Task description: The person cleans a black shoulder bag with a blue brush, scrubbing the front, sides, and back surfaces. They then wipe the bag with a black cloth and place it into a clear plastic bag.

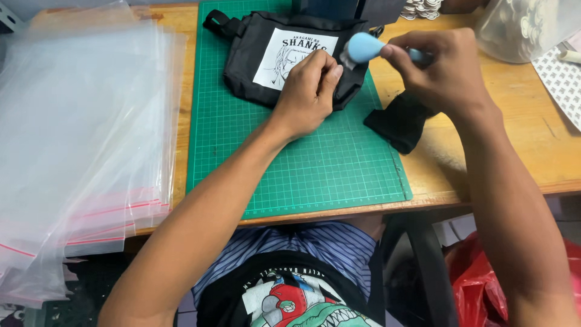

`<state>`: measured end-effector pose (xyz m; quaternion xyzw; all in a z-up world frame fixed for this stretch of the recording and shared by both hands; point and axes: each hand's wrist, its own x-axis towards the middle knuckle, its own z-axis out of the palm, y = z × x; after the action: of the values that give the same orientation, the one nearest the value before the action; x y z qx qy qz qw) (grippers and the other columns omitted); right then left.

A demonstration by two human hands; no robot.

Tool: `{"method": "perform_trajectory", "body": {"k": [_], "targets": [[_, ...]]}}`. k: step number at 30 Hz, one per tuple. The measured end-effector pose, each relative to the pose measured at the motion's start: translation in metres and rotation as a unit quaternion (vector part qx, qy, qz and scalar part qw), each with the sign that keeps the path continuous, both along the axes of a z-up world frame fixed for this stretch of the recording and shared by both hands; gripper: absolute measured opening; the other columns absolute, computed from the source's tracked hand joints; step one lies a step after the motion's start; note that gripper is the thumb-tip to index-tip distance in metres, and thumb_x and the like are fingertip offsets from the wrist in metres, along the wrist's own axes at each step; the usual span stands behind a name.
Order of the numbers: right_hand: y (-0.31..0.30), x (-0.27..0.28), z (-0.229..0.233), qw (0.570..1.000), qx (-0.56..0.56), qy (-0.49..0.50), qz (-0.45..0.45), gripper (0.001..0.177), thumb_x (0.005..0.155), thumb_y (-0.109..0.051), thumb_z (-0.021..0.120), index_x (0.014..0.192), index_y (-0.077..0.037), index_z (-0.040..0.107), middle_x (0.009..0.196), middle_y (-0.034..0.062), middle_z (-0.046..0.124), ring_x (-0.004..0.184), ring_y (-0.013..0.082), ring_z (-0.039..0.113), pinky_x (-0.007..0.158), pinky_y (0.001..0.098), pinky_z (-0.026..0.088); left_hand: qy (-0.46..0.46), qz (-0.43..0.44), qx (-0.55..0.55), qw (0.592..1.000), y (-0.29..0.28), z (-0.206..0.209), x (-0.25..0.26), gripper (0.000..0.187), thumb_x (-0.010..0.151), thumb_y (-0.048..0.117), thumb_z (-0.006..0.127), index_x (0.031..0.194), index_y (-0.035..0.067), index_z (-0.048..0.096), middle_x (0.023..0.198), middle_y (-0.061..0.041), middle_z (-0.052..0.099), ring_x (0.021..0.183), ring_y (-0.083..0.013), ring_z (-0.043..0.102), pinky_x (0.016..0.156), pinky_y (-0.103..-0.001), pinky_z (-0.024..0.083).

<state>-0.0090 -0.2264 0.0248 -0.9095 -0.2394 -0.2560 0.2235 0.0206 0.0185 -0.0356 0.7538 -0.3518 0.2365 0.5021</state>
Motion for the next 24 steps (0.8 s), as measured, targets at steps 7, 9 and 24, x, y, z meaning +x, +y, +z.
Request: {"method": "perform_trajectory", "body": {"k": [7, 9, 24], "targets": [[0.007, -0.013, 0.015, 0.996, 0.062, 0.064, 0.015, 0.024, 0.119, -0.02, 0.066, 0.106, -0.004, 0.076, 0.069, -0.0013, 0.045, 0.064, 0.0095, 0.035, 0.057, 0.0293, 0.024, -0.003, 0.014, 0.01, 1.0, -0.004, -0.001, 0.001, 0.02, 0.103, 0.02, 0.048, 0.086, 0.009, 0.044, 0.078, -0.004, 0.052, 0.072, -0.0215, 0.049, 0.065, -0.038, 0.039], [0.016, -0.018, 0.02, 0.995, 0.04, 0.089, 0.017, 0.024, 0.116, -0.025, 0.066, 0.105, -0.006, 0.076, 0.065, -0.0003, 0.043, 0.06, 0.0099, 0.034, 0.054, 0.0303, 0.024, 0.001, 0.012, 0.006, 1.0, -0.004, 0.001, -0.001, 0.019, 0.104, 0.019, 0.048, 0.088, 0.009, 0.046, 0.08, -0.005, 0.054, 0.072, -0.0217, 0.05, 0.063, -0.038, 0.038], [0.007, 0.0, 0.003, 0.998, 0.017, 0.055, -0.028, 0.024, 0.115, -0.031, 0.072, 0.106, -0.009, 0.078, 0.059, 0.0008, 0.045, 0.055, 0.0121, 0.037, 0.053, 0.0322, 0.026, 0.042, 0.203, 0.027, 0.978, -0.022, 0.016, -0.033, 0.014, 0.098, 0.018, 0.052, 0.089, 0.008, 0.05, 0.087, -0.01, 0.062, 0.072, -0.0369, 0.062, 0.056, -0.053, 0.045]]}}
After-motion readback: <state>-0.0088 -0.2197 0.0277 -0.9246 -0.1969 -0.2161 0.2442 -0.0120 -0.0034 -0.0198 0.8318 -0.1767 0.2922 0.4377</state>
